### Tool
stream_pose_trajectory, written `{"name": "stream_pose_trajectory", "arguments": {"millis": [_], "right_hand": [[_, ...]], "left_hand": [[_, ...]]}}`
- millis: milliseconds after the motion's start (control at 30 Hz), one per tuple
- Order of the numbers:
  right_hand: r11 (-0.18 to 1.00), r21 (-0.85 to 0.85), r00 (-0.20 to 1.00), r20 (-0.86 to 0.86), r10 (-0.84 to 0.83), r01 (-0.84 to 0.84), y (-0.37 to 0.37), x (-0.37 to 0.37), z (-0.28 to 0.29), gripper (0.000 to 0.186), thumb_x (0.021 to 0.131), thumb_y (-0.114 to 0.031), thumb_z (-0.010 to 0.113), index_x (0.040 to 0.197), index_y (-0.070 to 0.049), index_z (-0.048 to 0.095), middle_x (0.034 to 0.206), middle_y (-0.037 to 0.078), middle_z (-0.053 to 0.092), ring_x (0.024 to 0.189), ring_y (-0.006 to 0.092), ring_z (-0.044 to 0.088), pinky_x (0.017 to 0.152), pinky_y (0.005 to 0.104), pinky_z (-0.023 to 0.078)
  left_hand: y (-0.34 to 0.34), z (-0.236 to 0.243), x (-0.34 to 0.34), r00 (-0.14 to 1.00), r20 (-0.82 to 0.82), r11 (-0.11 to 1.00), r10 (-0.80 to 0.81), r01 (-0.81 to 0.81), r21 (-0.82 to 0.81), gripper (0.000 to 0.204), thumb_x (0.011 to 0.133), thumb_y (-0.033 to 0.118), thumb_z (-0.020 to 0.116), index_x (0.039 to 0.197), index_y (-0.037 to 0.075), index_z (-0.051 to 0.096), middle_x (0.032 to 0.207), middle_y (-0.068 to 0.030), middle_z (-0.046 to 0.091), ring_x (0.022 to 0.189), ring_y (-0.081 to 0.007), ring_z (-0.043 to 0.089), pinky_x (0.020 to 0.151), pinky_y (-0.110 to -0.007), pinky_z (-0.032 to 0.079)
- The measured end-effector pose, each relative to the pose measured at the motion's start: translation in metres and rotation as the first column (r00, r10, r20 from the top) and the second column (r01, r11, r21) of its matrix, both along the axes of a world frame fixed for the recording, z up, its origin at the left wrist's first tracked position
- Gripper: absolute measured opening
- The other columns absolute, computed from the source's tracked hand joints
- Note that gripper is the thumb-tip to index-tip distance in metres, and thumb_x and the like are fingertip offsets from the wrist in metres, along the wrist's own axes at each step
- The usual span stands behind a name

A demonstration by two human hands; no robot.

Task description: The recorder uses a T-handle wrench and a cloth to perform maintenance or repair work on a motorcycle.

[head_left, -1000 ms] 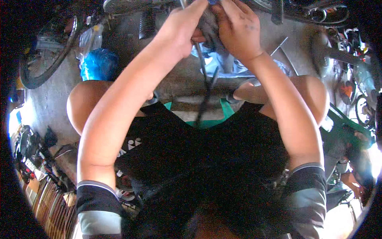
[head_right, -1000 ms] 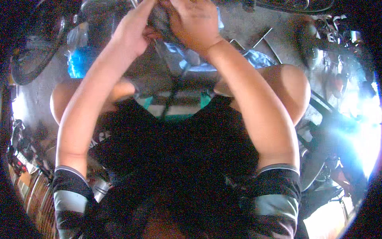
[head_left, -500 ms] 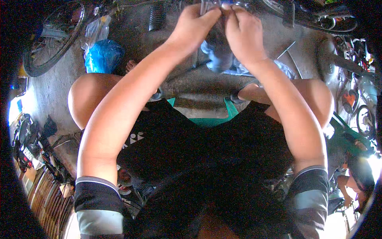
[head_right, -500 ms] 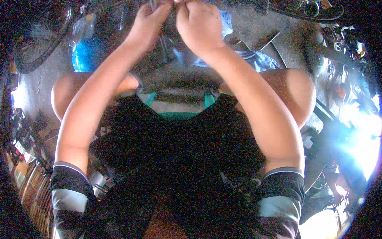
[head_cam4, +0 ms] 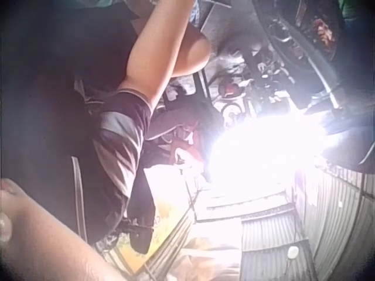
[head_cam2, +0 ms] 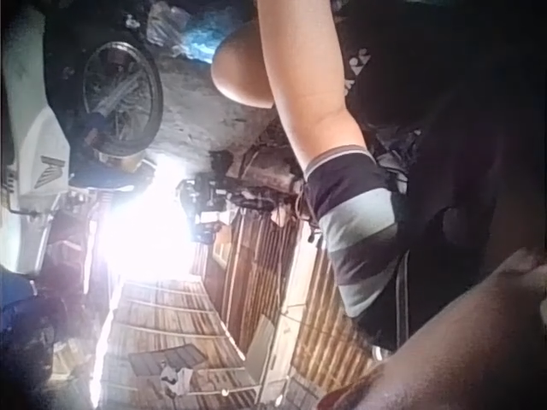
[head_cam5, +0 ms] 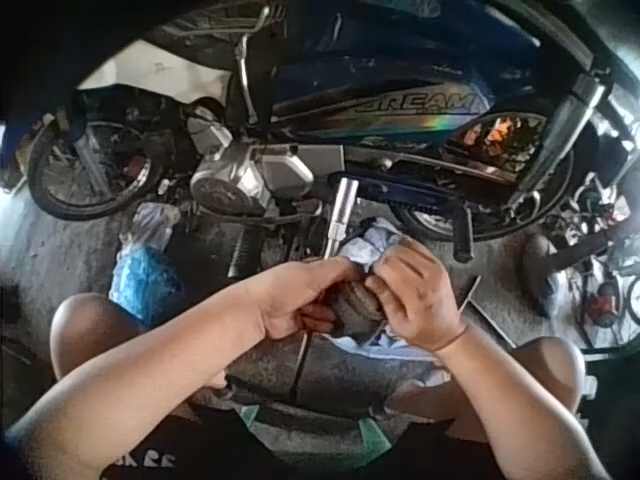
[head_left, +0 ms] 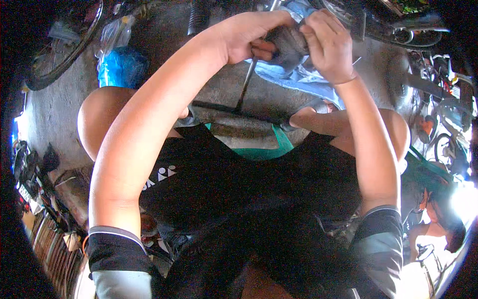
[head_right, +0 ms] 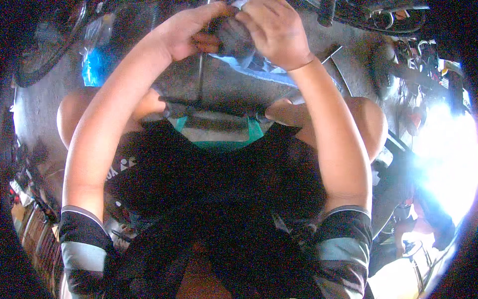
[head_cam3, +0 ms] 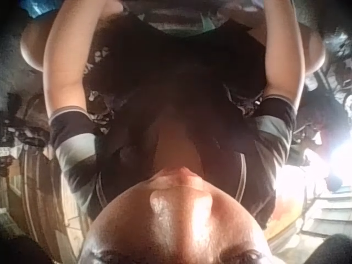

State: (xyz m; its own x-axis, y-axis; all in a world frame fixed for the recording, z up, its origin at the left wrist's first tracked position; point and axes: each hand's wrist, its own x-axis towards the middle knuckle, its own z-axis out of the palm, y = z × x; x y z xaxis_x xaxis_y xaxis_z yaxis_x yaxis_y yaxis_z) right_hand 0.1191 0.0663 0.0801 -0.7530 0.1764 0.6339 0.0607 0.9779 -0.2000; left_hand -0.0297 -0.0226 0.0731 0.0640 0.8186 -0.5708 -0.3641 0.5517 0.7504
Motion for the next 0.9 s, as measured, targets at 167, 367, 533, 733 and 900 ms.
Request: {"name": "stream_pose_trajectory", "arguments": {"millis": [167, 367, 533, 733, 900], "right_hand": [[0.47, -0.804, 0.931, 0.314, -0.184, 0.364, -0.002, 0.0, -0.003, 0.028, 0.086, -0.021, 0.041, 0.097, 0.0, 0.055, 0.091, 0.004, 0.058, 0.087, 0.0118, 0.053, 0.077, 0.0252, 0.039], [-0.055, -0.983, 0.97, 0.163, 0.18, 0.175, 0.007, 0.004, -0.02, 0.033, 0.085, -0.02, 0.042, 0.108, 0.001, 0.051, 0.1, 0.008, 0.056, 0.089, 0.012, 0.052, 0.08, 0.023, 0.039], [0.068, -0.969, 0.954, 0.247, 0.17, 0.239, -0.002, 0.005, -0.027, 0.028, 0.083, -0.021, 0.044, 0.105, -0.006, 0.053, 0.096, 0.002, 0.056, 0.086, 0.0107, 0.052, 0.077, 0.0225, 0.039], [0.151, -0.974, 0.984, -0.155, 0.09, -0.167, -0.019, 0.0, -0.012, 0.034, 0.085, -0.031, 0.046, 0.104, -0.004, 0.041, 0.089, 0.003, 0.043, 0.083, 0.011, 0.041, 0.075, 0.0254, 0.036], [0.565, -0.821, 0.988, 0.144, 0.061, 0.085, -0.022, -0.002, 0.01, 0.02, 0.077, -0.012, 0.058, 0.093, -0.001, 0.051, 0.082, 0.007, 0.053, 0.077, 0.012, 0.048, 0.07, 0.0259, 0.039]], "left_hand": [[-0.004, 0.025, -0.006, 0.98, 0.196, 0.997, 0.021, -0.035, 0.066, 0.014, 0.083, 0.02, 0.051, 0.077, 0.008, 0.054, 0.057, 0.0039, 0.044, 0.045, -0.004, 0.032, 0.042, -0.023, 0.027], [-0.019, -0.004, -0.008, 0.954, -0.287, 0.937, -0.09, 0.178, 0.3, 0.031, 0.073, 0.038, 0.061, 0.086, 0.011, 0.058, 0.061, 0.0048, 0.045, 0.053, -0.005, 0.038, 0.046, -0.02, 0.027], [-0.022, -0.009, -0.005, 0.987, -0.16, 0.984, -0.019, 0.047, 0.171, 0.028, 0.076, 0.033, 0.057, 0.093, 0.011, 0.059, 0.062, 0.0054, 0.047, 0.05, -0.0031, 0.037, 0.046, -0.019, 0.027], [-0.019, 0.003, -0.01, 0.99, 0.107, 0.995, 0.092, -0.095, 0.023, 0.012, 0.082, 0.016, 0.049, 0.087, 0.008, 0.055, 0.068, -0.0012, 0.054, 0.048, -0.0087, 0.046, 0.042, -0.02, 0.035], [-0.021, 0.001, -0.012, 0.984, 0.106, 0.988, 0.147, -0.14, -0.073, 0.019, 0.08, 0.02, 0.049, 0.087, 0.003, 0.056, 0.073, -0.0053, 0.058, 0.059, -0.0124, 0.056, 0.05, -0.021, 0.043]]}}
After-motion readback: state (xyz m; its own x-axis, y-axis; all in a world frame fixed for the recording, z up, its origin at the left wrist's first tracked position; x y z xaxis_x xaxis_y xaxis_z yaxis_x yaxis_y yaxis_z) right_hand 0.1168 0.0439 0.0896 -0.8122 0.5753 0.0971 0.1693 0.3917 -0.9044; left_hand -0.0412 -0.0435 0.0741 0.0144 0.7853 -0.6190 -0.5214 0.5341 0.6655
